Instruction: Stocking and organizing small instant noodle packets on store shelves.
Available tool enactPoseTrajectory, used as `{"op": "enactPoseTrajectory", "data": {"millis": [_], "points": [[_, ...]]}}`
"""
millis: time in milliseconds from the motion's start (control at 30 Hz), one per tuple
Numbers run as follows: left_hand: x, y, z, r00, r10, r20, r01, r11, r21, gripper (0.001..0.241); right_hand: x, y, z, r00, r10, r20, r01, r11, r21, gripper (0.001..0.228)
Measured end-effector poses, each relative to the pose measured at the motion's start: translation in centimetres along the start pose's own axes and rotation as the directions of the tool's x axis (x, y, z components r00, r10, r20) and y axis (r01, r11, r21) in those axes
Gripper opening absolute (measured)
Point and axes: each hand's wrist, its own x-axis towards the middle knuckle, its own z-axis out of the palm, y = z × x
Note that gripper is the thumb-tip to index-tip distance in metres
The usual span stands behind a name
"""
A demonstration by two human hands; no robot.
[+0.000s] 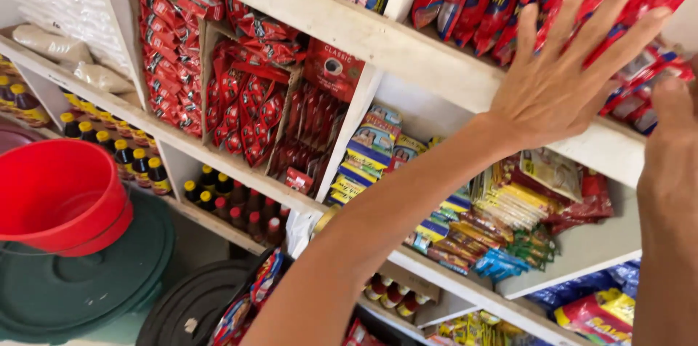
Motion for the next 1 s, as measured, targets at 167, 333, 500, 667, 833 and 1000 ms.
{"op": "enactPoseTrajectory", "data": {"millis": [167,333,500,667,833,1000], "points": [[-4.9,0.1,-9.7,0.985,-0.012,0.171,0.007,1.000,0.029,0.081,-4.7,6.5,0.7,0.926,-0.373,0.062,0.357,0.917,0.179,0.034],[-11.3,-1.8,-14.3,0.702,-0.173,0.691,-0.137,0.919,0.369,0.064,-9.5,8.1,2.1,0.856,-0.487,0.170,0.488,0.872,0.041,0.028],[-20.8,-4.5,-18.8,0.874,-0.143,0.464,0.166,0.986,-0.009,0.072,-15.2,10.1,2.8,0.943,-0.172,0.284,0.115,0.971,0.209,0.024],[-33.8,-6.6,-25.1,0.704,-0.353,0.616,0.324,0.932,0.164,0.072,-20.8,10.7,5.2,0.912,-0.292,0.287,0.276,0.956,0.097,0.021],[-44.9,-5.4,-34.2,0.555,-0.553,0.621,0.453,0.827,0.333,0.074,-30.1,12.5,8.0,0.909,-0.097,0.406,0.042,0.989,0.142,0.027],[-54.3,-2.2,-39.7,0.292,-0.749,0.594,0.554,0.639,0.534,0.078,-41.5,18.9,12.2,0.832,0.286,0.475,-0.404,0.900,0.166,0.026]]}}
